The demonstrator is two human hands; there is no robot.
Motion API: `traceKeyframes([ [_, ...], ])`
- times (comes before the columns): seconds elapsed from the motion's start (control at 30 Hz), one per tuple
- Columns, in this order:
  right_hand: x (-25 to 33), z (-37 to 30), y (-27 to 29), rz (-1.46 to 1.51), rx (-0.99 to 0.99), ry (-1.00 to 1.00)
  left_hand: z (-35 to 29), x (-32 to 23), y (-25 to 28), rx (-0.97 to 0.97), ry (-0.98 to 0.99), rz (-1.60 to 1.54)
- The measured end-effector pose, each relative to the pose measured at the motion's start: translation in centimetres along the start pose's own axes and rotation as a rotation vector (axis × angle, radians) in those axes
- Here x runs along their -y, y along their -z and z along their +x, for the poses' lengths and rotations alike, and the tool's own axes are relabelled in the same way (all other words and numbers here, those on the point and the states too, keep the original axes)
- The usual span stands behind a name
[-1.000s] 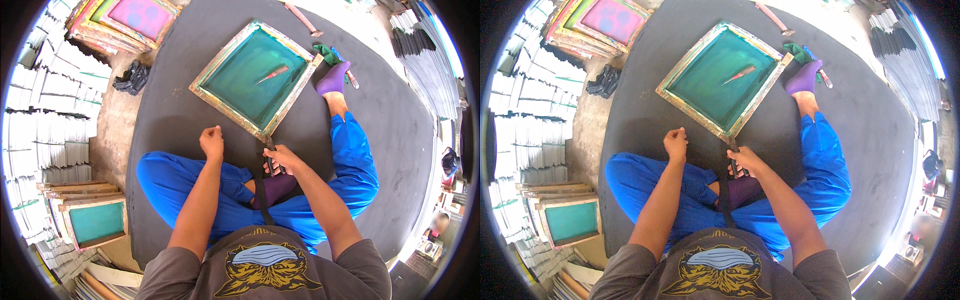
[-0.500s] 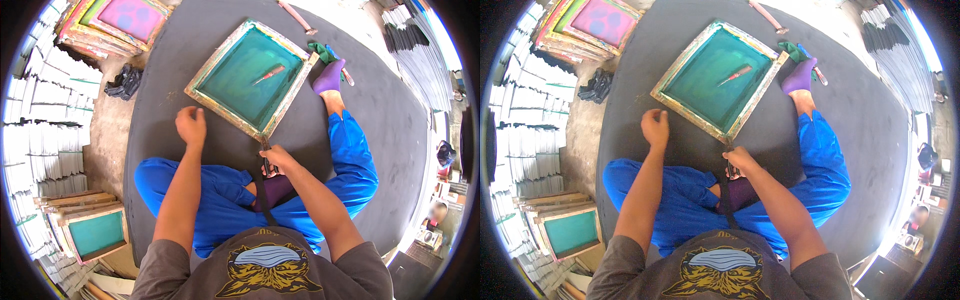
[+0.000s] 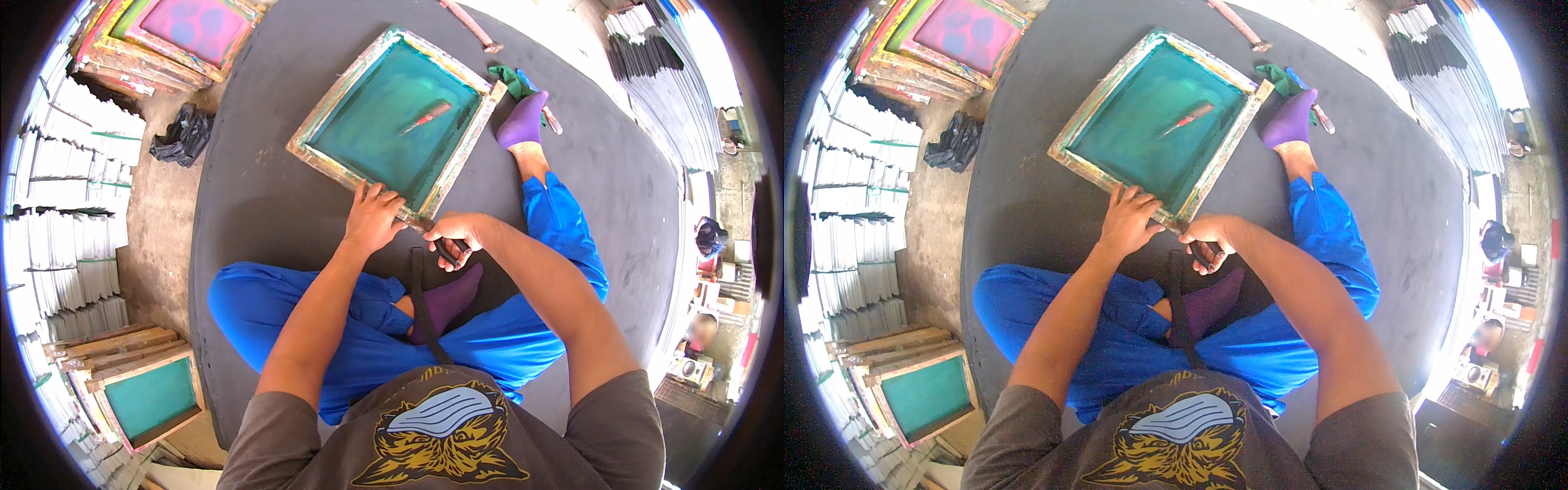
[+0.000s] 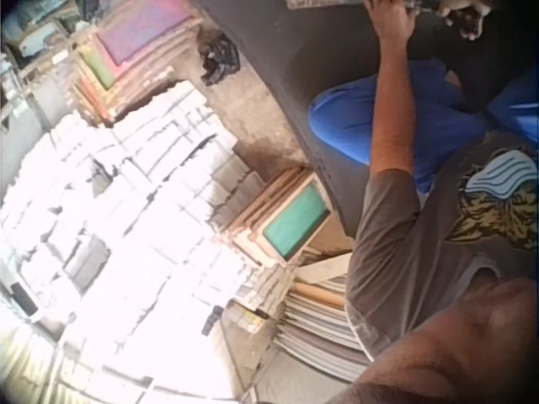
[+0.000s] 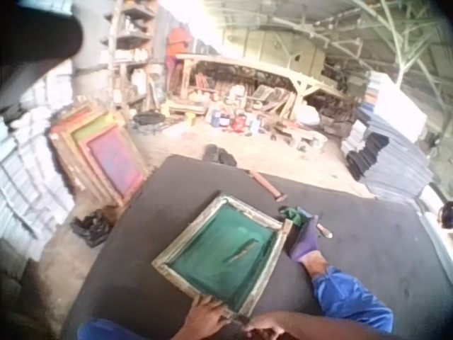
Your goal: The person sits on the floor and uses a small tool to scrape and clean the edges of a green screen frame. They then use pliers to remove staples or debris from the frame's border.
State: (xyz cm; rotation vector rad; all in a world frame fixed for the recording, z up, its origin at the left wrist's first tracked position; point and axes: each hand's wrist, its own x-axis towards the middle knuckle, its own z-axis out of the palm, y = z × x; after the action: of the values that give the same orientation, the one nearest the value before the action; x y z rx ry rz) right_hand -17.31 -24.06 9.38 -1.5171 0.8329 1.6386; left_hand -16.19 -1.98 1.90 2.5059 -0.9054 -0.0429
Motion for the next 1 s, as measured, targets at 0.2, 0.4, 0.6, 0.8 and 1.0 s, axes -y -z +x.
traceKeyframes([
  [0.2,0.7,0.8,0.9,-0.149,-0.04,0.001,0.1,0.2,-0.5,-0.019,0.011,-0.003],
  [0.4,-2.0,-1.2,-2.5,-0.149,-0.326,0.252,0.2,0.1,-0.3,-0.023,0.02,-0.026],
  [0.6,-4.5,0.8,-3.5,-0.476,-0.644,0.453,0.1,0.1,-0.3,-0.018,0.025,-0.034],
  [0.8,-7.1,3.9,-3.3,-0.379,-0.655,0.691,0.0,0.1,0.3,-0.014,0.029,-0.049],
  [1.0,-8.2,2.9,-0.7,-0.121,-0.21,0.65,-0.2,-0.5,0.4,-0.026,0.036,-0.038],
])
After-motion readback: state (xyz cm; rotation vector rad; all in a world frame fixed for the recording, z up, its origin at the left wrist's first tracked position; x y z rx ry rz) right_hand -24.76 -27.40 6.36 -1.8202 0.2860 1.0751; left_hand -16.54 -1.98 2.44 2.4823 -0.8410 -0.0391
